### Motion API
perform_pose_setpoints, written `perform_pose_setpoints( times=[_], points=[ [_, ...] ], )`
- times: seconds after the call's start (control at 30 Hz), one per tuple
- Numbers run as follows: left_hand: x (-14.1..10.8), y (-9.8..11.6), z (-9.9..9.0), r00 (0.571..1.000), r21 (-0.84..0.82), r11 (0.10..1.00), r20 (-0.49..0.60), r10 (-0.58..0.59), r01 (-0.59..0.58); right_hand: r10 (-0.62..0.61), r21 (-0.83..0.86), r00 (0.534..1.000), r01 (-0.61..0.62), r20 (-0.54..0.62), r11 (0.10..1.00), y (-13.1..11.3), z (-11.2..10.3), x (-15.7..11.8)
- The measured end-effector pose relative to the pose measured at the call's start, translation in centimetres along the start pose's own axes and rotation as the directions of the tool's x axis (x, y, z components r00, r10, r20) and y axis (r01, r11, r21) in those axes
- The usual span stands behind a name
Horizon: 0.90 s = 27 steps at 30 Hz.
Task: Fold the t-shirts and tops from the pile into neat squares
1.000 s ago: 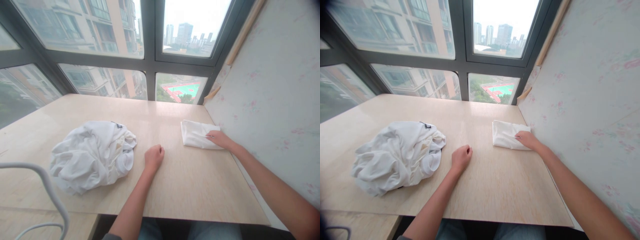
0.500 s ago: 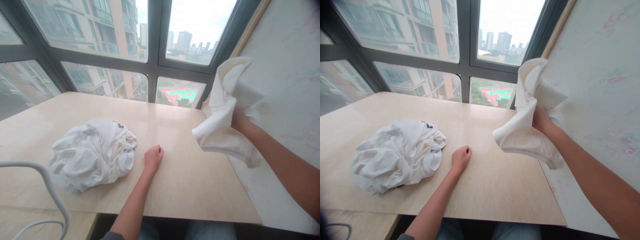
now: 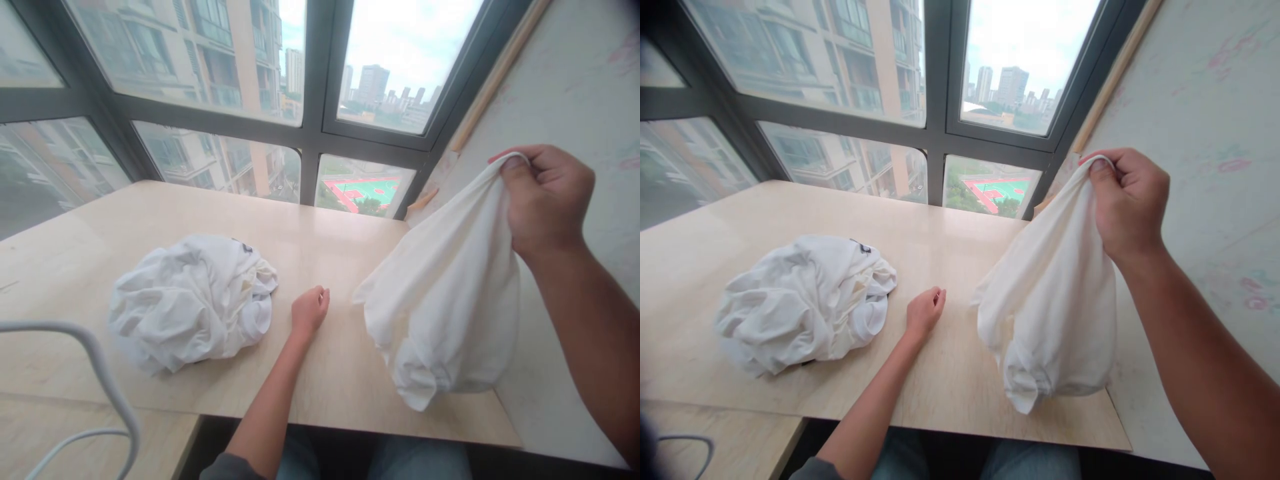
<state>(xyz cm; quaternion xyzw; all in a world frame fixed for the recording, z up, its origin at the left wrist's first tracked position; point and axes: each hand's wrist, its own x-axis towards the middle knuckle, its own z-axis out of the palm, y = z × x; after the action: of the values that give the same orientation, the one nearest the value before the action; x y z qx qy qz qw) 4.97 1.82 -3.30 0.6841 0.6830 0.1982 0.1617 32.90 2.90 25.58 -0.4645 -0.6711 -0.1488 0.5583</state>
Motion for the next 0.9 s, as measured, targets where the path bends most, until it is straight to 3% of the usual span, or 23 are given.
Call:
perform_pose_setpoints(
  times=[0.07,0.17,0.3,0.4,0.47,0.57,0.6,0.63,0.67,0.73,0.77,0.83,0.9],
  points=[
    [-0.1,-0.1,-0.1,1.0,-0.019,1.0,-0.018,0.007,-0.007,0.014,0.058,0.993,-0.021,0.116,0.998,-1.5,0.5,-1.1],
    [0.0,-0.4,0.0,0.999,-0.044,0.999,-0.048,0.009,-0.011,0.03,0.153,0.938,-0.087,0.345,0.984,-1.9,0.7,-2.5],
    [0.2,-0.8,0.4,0.997,-0.094,0.996,-0.072,-0.002,-0.005,0.191,0.268,0.827,-0.376,0.529,0.887,0.8,0.6,-6.7],
    [0.3,-0.9,0.7,0.997,-0.133,0.991,-0.08,-0.007,-0.003,0.313,0.215,0.663,-0.589,0.68,0.779,2.6,0.9,-12.7],
    [0.3,-1.0,0.9,0.996,-0.157,0.988,-0.092,-0.01,-0.004,0.269,0.123,0.544,-0.579,0.795,0.806,3.2,1.2,-17.2],
    [0.3,-1.1,1.0,0.993,-0.196,0.981,-0.113,-0.018,-0.005,0.104,0.041,0.233,-0.544,0.967,0.838,4.4,1.2,-22.3],
    [0.3,-1.2,1.0,0.993,-0.211,0.977,-0.119,-0.02,-0.006,0.12,0.013,0.195,-0.57,0.973,0.822,5.3,1.2,-23.3],
    [0.4,-1.2,1.0,0.992,-0.228,0.974,-0.125,-0.021,-0.008,0.195,-0.032,0.213,-0.594,0.958,0.804,6.5,1.1,-24.0],
    [0.4,-1.2,1.0,0.991,-0.247,0.969,-0.132,-0.022,-0.012,0.33,-0.112,0.269,-0.597,0.905,0.794,8.0,1.1,-24.4],
    [0.4,-1.2,0.9,0.988,-0.288,0.957,-0.149,-0.025,-0.019,0.613,-0.355,0.405,-0.549,0.679,0.757,11.3,1.2,-24.9],
    [0.4,-1.1,0.8,0.987,-0.31,0.95,-0.16,-0.028,-0.023,0.697,-0.479,0.443,-0.512,0.564,0.713,12.9,1.4,-25.1],
    [-0.1,-1.1,0.4,0.983,-0.357,0.934,-0.179,-0.036,-0.03,0.774,-0.641,0.471,-0.448,0.424,0.623,15.2,1.8,-25.8],
    [-1.0,-0.8,-0.1,0.981,-0.406,0.913,-0.191,-0.039,-0.042,0.788,-0.683,0.472,-0.423,0.395,0.595,16.4,2.4,-26.7]
  ],
)
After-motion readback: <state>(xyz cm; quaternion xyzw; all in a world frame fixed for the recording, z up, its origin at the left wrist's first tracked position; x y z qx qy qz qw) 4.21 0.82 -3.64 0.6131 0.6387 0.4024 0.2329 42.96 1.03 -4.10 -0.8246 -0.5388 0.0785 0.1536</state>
